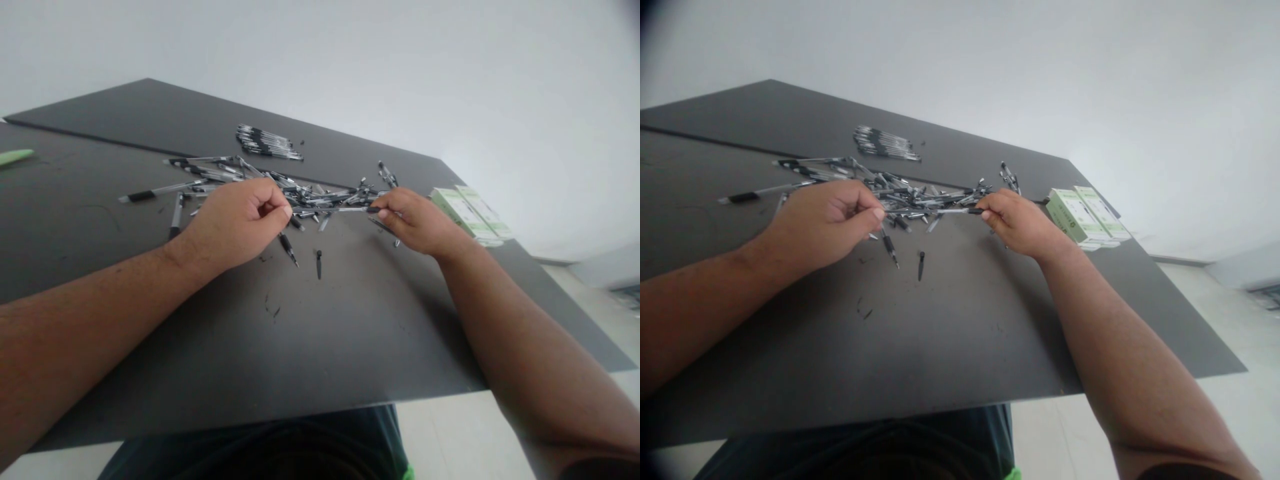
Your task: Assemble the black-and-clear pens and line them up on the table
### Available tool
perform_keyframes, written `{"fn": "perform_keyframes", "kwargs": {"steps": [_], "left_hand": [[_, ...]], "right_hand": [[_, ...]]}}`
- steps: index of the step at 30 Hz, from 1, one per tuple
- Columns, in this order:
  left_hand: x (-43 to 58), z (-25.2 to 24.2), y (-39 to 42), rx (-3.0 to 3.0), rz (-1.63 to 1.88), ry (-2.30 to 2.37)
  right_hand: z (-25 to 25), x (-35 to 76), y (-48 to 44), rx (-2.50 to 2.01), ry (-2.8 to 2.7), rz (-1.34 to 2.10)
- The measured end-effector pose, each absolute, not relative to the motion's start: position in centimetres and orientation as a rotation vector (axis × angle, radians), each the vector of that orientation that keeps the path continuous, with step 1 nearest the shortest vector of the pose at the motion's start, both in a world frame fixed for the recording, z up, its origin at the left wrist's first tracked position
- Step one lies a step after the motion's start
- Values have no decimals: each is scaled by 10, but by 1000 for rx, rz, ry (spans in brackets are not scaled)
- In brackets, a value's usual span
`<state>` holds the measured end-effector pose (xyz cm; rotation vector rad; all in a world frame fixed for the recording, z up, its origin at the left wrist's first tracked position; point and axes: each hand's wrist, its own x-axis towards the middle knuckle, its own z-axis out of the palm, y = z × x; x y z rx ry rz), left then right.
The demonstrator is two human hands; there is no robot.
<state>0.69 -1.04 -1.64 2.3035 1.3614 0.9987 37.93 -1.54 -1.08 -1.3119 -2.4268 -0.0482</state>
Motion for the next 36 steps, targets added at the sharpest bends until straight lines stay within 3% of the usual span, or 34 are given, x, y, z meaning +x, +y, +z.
{"fn": "perform_keyframes", "kwargs": {"steps": [36], "left_hand": [[5, -17, -10, 2318, 1000, 1292]], "right_hand": [[-13, 378, -15, -1318, -2423, -73]]}}
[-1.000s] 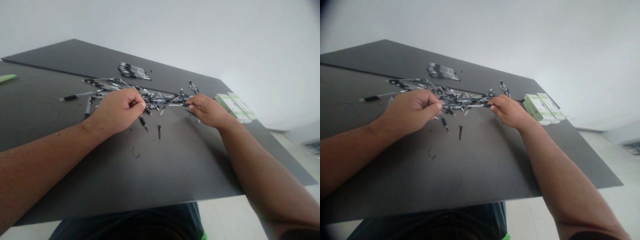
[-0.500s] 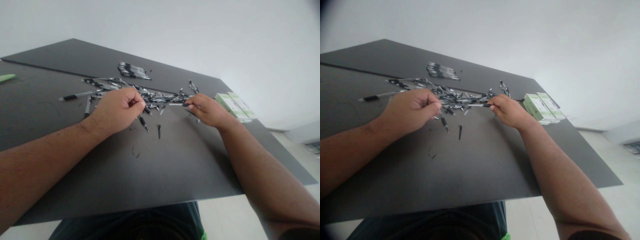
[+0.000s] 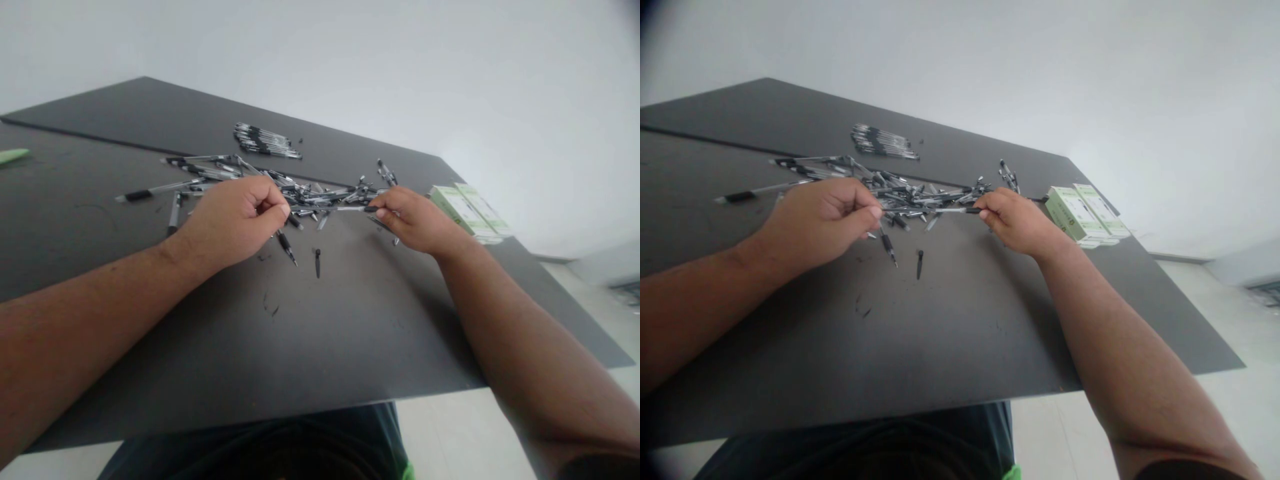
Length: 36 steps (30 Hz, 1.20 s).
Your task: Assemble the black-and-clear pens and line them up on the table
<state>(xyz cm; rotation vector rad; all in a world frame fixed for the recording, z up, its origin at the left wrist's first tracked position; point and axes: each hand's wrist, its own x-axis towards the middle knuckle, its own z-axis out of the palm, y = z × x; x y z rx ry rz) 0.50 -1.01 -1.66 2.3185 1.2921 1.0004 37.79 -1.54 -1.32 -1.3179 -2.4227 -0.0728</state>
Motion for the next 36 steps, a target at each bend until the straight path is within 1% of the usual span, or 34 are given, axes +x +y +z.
{"fn": "perform_keyframes", "kwargs": {"steps": [11, 15, 27, 31, 36], "left_hand": [[6, -15, -12, 2300, 951, 1350], [6, -18, -10, 2318, 1009, 1285], [12, -21, -22, 2485, 848, 1133], [15, -21, -25, 2520, 825, 1049], [16, -24, -26, 2560, 817, 992]], "right_hand": [[-11, 377, -17, -1330, -2425, -58], [-10, 375, -18, -1309, -2442, -45], [-11, 320, -45, -1282, -2444, 29], [-13, 304, -56, -1279, -2389, 109], [-13, 295, -62, -1239, -2395, 129]]}}
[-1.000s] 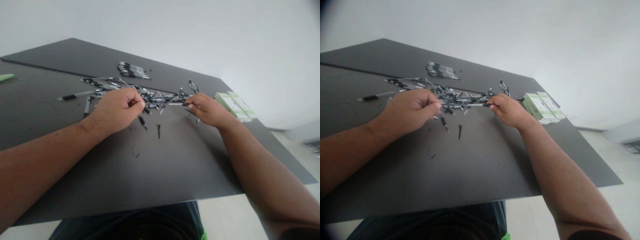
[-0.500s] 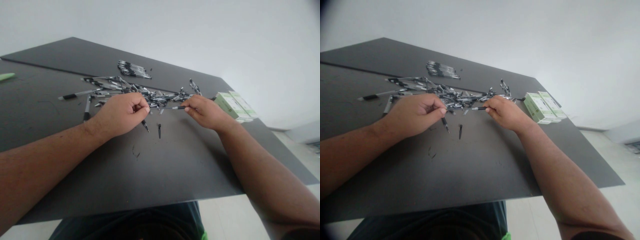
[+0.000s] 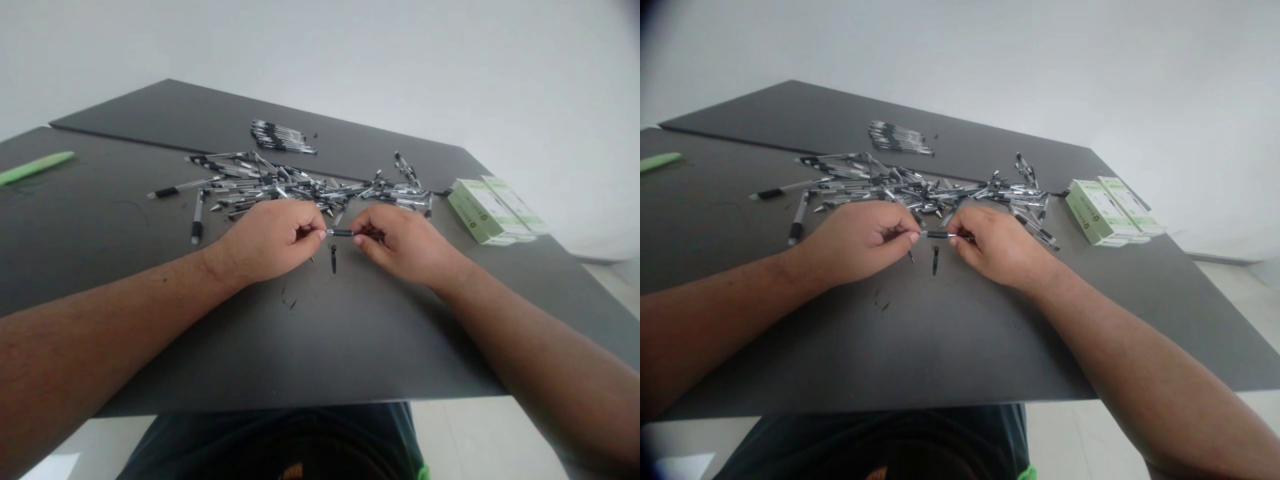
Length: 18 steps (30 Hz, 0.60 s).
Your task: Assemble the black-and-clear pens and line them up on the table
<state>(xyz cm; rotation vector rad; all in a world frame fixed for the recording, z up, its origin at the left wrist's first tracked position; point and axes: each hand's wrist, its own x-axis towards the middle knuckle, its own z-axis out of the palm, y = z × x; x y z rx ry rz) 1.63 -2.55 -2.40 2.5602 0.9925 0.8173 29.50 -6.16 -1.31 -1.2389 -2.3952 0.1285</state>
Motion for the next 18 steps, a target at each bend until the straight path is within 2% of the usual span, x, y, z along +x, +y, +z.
{"fn": "perform_keyframes", "kwargs": {"steps": [18], "left_hand": [[15, -27, -22, 2607, 762, 977]], "right_hand": [[-19, 290, -59, -1263, -2391, 232]]}}
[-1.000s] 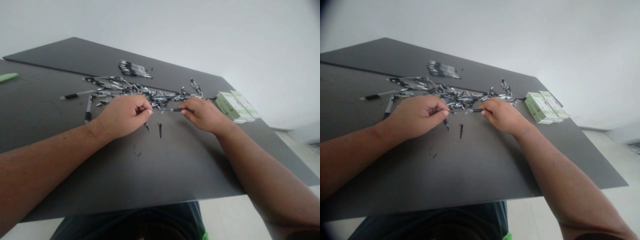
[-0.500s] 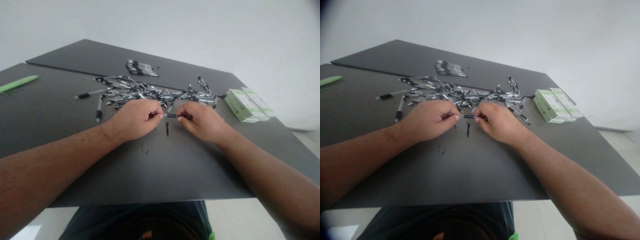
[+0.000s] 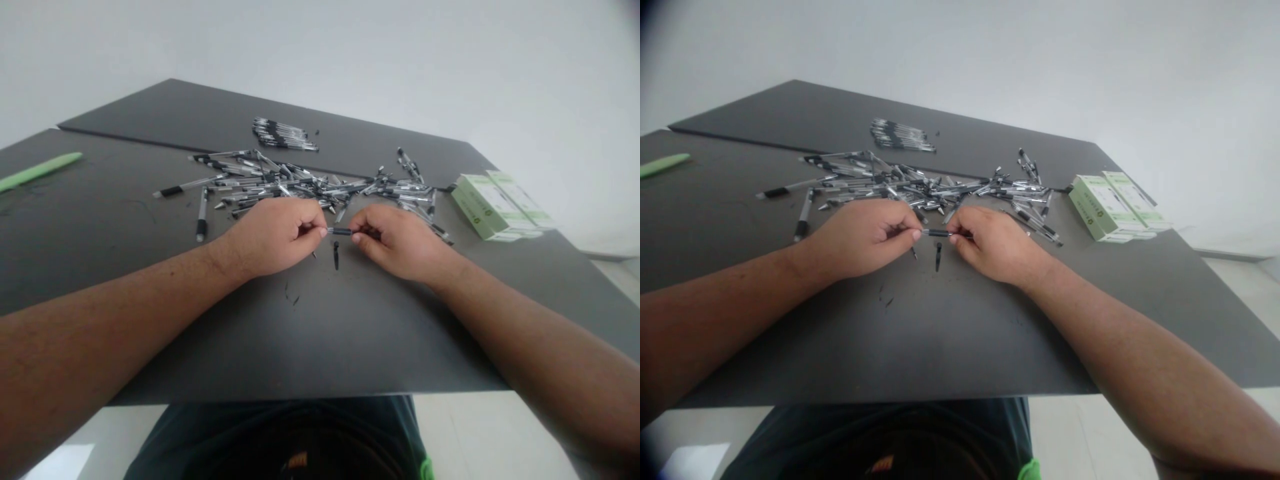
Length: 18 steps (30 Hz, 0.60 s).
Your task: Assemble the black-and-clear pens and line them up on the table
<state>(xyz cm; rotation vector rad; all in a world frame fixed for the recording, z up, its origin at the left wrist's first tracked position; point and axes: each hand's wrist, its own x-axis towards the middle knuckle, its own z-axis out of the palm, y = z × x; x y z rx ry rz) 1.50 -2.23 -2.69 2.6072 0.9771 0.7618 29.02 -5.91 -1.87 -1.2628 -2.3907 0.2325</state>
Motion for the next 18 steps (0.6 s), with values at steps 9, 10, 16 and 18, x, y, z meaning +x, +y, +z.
{"fn": "perform_keyframes", "kwargs": {"steps": [9, 10, 16, 18], "left_hand": [[-6, -15, -1, 2396, 934, 1228], [-10, -13, 4, 2367, 987, 1288], [-28, -8, 28, 2337, 969, 1438], [-31, -9, 32, 2405, 871, 1398]], "right_hand": [[-23, 304, -51, -1309, -2194, 241], [-23, 305, -50, -1324, -2165, 231], [-26, 311, -45, -1369, -2074, 195], [-26, 312, -45, -1375, -2081, 194]]}}
